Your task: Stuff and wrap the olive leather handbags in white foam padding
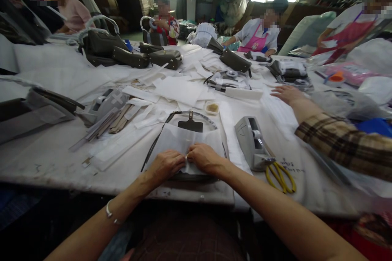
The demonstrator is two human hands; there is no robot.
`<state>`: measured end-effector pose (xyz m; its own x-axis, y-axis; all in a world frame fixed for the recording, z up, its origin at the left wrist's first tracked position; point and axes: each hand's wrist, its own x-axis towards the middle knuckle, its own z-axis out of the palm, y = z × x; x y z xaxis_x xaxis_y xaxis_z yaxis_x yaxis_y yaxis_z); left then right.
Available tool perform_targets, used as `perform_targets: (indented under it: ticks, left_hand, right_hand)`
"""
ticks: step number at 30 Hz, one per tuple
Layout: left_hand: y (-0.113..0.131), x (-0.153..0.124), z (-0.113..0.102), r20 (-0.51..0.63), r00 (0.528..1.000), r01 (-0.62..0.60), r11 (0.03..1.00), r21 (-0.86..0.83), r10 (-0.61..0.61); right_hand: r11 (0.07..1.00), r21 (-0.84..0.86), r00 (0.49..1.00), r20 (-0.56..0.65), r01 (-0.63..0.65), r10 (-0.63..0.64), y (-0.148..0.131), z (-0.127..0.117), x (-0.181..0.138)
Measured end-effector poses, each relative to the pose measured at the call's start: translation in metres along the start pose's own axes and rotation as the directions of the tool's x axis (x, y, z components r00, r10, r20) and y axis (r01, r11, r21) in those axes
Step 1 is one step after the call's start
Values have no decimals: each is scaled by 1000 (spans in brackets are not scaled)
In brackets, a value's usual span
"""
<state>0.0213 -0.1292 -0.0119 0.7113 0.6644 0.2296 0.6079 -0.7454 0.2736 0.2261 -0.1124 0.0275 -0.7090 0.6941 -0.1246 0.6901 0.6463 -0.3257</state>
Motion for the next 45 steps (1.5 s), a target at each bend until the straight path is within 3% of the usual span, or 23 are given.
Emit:
perform_targets:
  ticks: [5, 12, 21, 26, 30, 34, 38, 41, 45]
  left_hand:
    - [2, 1, -5, 66, 998, -8, 1000, 10, 8]
    - [1, 1, -11, 72, 997, 38, 997, -63, -33]
    - [1, -6, -3, -81, 994, 66, 993, -96, -74]
    - [-11, -6, 6, -132, 991, -49, 987, -153, 29]
    - [-13, -2, 6, -37, 995, -93, 982, -164, 89]
    - [-14, 5, 0, 104, 992, -53, 982, -183, 73]
    - [-14, 5, -3, 150, 988, -11, 981, -193, 41]
    - [-13, 3, -2, 158, 987, 15, 984, -179, 14]
    - [-9, 1, 0, 144, 989, 49, 984, -171, -24]
  right_hand:
    - [984, -164, 998, 27, 65, -62, 0, 7, -1]
    - [999, 49, 994, -105, -19, 25, -2, 1, -4]
    - [998, -28, 992, -108, -63, 60, -5, 4, 2]
    - [995, -14, 991, -96, -95, 93, 4, 10, 7]
    - [997, 28, 992, -99, -75, 77, 10, 13, 7]
    - [989, -137, 998, -19, 55, -58, 8, 0, 6]
    - [944, -257, 978, 98, 206, -186, 2, -17, 8]
    - [936, -283, 973, 156, 211, -172, -5, -24, 12]
    - [948, -300, 981, 189, 108, -52, -18, -31, 16]
